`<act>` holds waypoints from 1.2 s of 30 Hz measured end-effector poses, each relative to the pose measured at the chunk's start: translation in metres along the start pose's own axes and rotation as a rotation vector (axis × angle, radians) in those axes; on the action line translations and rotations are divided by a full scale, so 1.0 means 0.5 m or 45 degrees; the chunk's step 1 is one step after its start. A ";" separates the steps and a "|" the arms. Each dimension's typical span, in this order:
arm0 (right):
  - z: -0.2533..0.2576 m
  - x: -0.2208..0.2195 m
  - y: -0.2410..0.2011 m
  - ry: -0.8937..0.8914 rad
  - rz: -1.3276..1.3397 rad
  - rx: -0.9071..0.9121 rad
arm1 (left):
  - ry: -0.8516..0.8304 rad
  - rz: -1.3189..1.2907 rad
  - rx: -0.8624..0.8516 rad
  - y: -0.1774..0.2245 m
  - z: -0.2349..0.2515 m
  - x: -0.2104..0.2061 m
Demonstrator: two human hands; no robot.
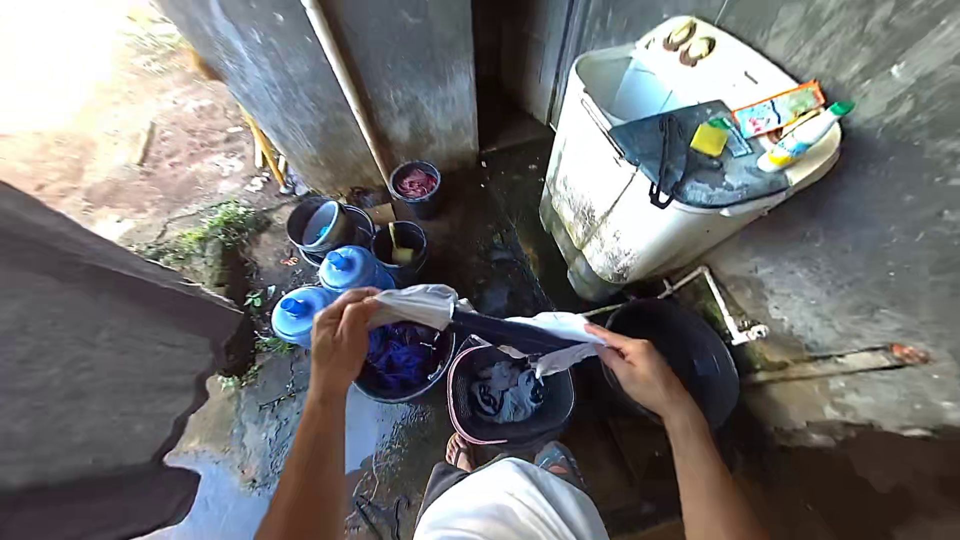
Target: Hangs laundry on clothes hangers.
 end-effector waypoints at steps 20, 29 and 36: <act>0.063 0.146 -0.116 0.158 0.482 0.083 | -0.395 -1.001 -0.322 0.426 0.119 -0.075; 0.243 -0.173 -0.130 0.044 0.547 0.235 | -0.229 -0.983 -0.198 0.369 0.064 -0.021; 0.185 -0.006 -0.276 -0.440 0.929 0.506 | 0.662 -0.297 -0.430 0.279 0.049 0.261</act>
Point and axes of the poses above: each hand's wrist, its own z-axis towards the middle knuckle, its own x-axis out of the back of the hand, y = z × x, the point moved 5 cm from there along z, towards the middle knuckle, and after that the axes turned 3 degrees about -z, right-handed, at the moved point
